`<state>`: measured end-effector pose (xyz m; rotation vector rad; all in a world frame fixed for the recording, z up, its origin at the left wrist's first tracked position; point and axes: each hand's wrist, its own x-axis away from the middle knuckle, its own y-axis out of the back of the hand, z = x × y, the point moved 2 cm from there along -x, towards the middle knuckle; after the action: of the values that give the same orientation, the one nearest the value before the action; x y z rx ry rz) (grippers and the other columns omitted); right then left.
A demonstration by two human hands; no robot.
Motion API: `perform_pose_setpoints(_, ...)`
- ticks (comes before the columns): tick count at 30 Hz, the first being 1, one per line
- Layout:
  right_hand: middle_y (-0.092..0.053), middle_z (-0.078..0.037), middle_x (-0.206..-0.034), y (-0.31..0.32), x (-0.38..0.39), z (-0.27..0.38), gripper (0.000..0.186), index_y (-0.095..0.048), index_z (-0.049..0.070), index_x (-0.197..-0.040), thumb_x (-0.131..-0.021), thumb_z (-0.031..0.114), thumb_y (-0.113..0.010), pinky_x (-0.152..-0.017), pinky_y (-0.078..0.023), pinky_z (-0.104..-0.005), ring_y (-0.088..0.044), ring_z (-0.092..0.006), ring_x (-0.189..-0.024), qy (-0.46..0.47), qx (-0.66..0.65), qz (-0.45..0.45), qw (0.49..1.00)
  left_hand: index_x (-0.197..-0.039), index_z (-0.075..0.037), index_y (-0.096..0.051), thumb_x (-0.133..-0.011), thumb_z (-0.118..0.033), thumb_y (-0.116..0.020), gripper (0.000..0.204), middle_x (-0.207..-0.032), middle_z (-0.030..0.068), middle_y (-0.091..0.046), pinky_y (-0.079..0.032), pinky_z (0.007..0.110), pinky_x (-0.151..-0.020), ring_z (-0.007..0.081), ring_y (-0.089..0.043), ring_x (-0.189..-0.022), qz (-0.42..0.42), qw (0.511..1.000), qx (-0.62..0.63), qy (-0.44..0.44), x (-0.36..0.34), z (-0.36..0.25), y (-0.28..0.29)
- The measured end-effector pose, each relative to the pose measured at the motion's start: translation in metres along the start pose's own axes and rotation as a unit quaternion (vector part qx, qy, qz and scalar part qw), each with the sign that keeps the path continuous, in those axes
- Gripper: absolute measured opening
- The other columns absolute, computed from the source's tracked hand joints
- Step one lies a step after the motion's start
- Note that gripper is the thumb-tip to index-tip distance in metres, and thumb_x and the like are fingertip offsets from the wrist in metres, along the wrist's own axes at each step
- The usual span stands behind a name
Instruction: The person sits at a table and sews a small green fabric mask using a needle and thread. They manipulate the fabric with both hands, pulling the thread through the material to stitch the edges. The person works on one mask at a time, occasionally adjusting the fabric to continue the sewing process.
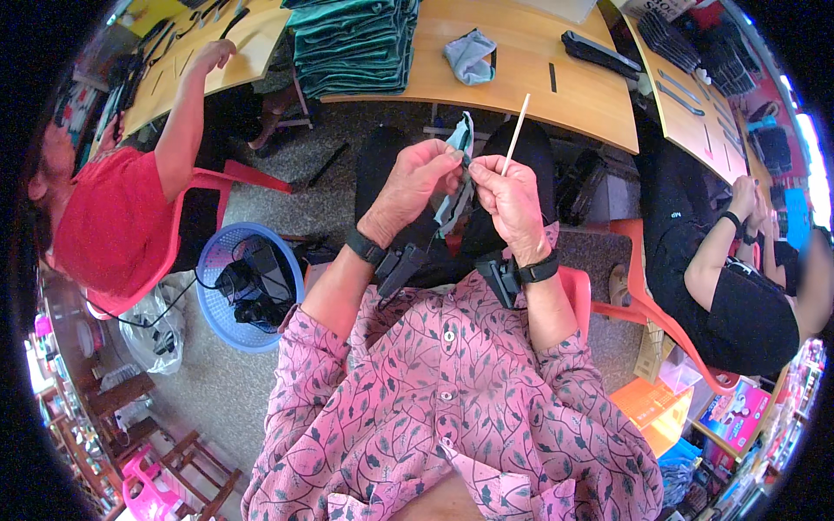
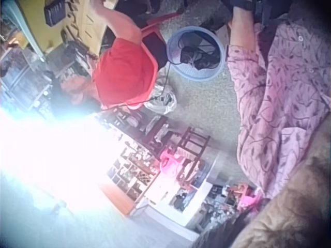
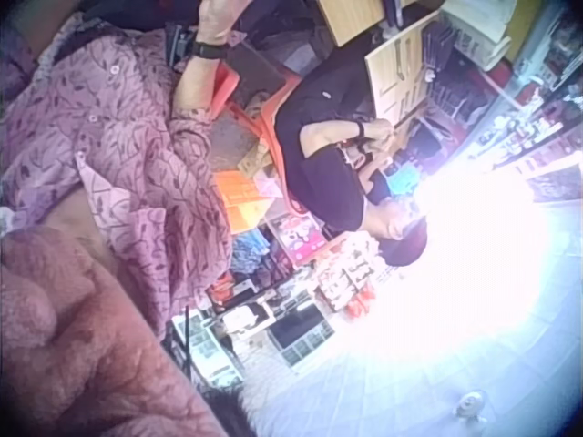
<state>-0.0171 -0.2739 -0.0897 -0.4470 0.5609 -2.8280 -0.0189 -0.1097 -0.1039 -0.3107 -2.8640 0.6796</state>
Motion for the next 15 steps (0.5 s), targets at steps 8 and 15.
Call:
perform_pose_setpoints(8,-0.055,0.003,-0.07,0.0,0.0,-0.001,0.009,-0.063,-0.001,-0.097,-0.092,0.007,-0.064,-0.041,-0.028,-0.0176,-0.041,-0.0016,-0.048,0.01,-0.006,-0.027,1.0,-0.091,-0.006,-0.06,-0.094,-0.019,-0.064,0.014,-0.08,-0.0008,-0.062,-0.048,0.021,-0.062,0.0068,-0.059,-0.068,-0.038,0.999,-0.012,-0.021,-0.001,0.0,-0.001)
perform_pose_setpoints(15,-0.059,0.002,-0.074,0.001,-0.001,-0.001,0.008,-0.064,0.002,-0.097,-0.091,0.005,-0.066,-0.04,-0.027,-0.0167,-0.042,-0.0007,-0.048,0.045,-0.019,-0.063,0.997,-0.077,-0.004,-0.064,-0.079,-0.012,-0.08,0.018,-0.07,-0.0014,-0.063,-0.046,0.021,-0.059,0.0028,-0.055,-0.065,-0.02,0.989,-0.128,-0.074,0.004,-0.005,-0.009)
